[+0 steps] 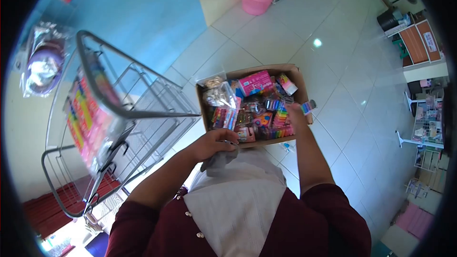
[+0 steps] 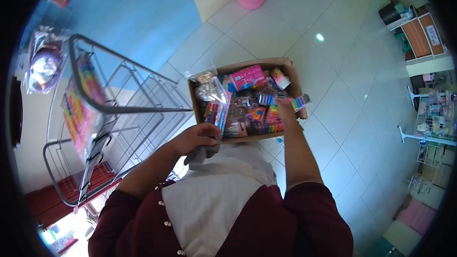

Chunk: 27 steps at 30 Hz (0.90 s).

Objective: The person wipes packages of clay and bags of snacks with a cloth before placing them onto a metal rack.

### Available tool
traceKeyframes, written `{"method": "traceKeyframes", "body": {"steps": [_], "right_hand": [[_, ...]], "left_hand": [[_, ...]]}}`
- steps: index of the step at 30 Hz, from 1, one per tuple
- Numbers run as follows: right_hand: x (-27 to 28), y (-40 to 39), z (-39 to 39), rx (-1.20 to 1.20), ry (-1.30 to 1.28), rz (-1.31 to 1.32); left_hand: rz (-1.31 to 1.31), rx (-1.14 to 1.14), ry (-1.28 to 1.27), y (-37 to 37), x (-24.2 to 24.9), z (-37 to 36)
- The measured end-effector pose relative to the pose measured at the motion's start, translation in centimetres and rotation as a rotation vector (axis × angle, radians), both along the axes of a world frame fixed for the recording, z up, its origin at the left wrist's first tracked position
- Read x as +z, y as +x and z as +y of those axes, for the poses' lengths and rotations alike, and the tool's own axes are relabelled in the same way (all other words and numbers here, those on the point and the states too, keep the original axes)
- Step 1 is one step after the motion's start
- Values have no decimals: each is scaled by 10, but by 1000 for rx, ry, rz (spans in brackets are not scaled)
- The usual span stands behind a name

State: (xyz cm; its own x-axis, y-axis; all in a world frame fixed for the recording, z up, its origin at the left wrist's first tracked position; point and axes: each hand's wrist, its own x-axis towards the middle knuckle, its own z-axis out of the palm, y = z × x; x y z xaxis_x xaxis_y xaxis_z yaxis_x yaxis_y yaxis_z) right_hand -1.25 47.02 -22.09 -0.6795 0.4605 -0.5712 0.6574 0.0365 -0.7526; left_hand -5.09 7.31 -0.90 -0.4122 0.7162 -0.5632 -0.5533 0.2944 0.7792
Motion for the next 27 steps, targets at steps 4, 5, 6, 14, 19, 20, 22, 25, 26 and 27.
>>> {"method": "traceKeyframes", "body": {"steps": [4, 5, 6, 14, 19, 20, 22, 25, 26, 27], "right_hand": [[-112, 21, 26, 75, 629, -131], [-107, 19, 24, 74, 635, -133], [-92, 16, 19, 75, 581, -102], [-46, 3, 3, 152, 272, -130], [-41, 0, -5, 108, 464, -8], [-43, -1, -6, 105, 454, -16], [-48, -3, -12, 110, 502, -95], [-48, 5, -12, 205, 351, 97], [-47, 8, -11, 203, 351, 95], [-52, 12, -9, 198, 273, 169]], "left_hand": [[10, -54, -86, 2, -110, 64], [124, -100, -120, 2, -131, 79], [122, -100, -116, 0, -152, 96], [371, -158, -376, -38, -223, 228], [237, -305, -345, -33, -236, 255], [229, -312, -353, -31, -229, 257], [294, -205, -395, -28, -223, 255], [431, -235, -464, -33, -215, 251], [429, -237, -463, -32, -227, 246], [447, -138, -296, -28, -255, 239]]}}
